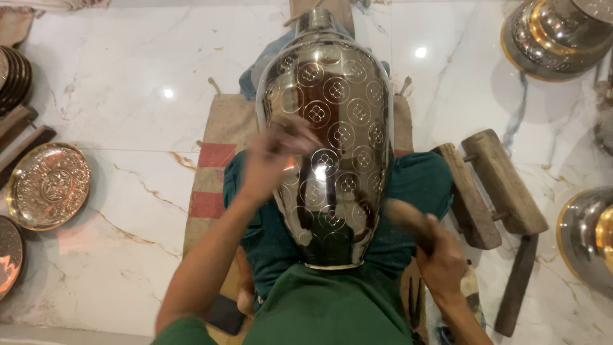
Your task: The person sits on the floor with a large engraved brass vase held between the legs and hammers a small punch against the vase surface with a wooden mallet, working the decorative pattern across the body. The person occasionally repositions the punch and steadies the vase by hand while continuing to hammer.
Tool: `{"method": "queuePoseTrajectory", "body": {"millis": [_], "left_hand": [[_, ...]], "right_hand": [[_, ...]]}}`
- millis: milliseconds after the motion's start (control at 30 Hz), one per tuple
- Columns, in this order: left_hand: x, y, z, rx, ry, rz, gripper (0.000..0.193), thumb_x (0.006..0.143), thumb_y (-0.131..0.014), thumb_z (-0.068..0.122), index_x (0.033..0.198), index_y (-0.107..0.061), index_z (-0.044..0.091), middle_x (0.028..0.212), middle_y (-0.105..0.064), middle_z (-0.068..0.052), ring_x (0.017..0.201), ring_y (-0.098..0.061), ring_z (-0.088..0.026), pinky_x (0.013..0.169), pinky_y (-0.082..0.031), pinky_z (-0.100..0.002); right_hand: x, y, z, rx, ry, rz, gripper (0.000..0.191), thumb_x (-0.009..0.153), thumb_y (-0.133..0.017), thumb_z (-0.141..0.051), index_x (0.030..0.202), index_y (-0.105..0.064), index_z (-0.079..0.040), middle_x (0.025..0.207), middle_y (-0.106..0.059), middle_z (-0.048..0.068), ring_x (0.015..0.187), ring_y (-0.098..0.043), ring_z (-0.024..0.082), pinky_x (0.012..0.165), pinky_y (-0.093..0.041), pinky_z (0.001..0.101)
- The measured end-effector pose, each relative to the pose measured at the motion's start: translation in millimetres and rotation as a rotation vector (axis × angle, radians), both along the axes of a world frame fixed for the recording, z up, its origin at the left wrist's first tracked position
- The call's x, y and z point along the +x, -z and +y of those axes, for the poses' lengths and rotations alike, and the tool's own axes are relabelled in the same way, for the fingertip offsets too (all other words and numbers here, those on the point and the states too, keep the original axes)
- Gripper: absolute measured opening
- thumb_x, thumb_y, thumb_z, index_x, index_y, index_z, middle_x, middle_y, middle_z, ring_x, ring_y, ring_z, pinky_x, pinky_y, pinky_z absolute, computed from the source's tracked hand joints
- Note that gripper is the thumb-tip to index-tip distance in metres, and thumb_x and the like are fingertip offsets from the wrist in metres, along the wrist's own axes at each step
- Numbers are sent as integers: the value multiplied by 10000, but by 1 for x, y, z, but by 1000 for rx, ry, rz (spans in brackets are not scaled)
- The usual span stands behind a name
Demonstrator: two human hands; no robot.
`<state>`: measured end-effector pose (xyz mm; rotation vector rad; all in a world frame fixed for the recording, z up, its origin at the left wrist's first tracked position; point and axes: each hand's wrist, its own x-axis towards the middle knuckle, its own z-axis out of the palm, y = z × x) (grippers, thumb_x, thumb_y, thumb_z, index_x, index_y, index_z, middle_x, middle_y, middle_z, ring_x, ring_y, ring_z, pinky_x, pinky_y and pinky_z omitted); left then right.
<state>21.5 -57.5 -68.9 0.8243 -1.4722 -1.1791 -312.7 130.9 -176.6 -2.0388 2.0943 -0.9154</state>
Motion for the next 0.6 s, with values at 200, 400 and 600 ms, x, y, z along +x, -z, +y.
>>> {"method": "queuePoseTrajectory", "body": {"millis": [200,400,600], "left_hand": [[92,24,23,217,-761,395,305,993,-664,89,1276,-562,42,1044,-651,-35,884,-664,-123,765,-609,-296],[98,87,94,578,-901,550,125,987,-679,153,1081,-632,84,939,-676,-18,837,-670,-128,717,-582,-269],[107,92,106,601,-1034,131,163,1014,-699,157,1009,-674,-4,903,-674,-55,776,-607,-142,667,-498,-289]], "right_hand": [[-4,-5,-28,245,438,-307,523,905,-826,-258,1273,-565,6,1177,-677,276,1091,-667,447,927,-525,526],[-5,8,-32,177,474,-340,708,811,-789,-212,1414,-506,26,1259,-629,293,1121,-616,476,920,-480,538],[17,19,-30,498,569,-255,736,796,-852,-313,1375,-554,29,1278,-647,314,1172,-618,474,973,-495,498]]}}
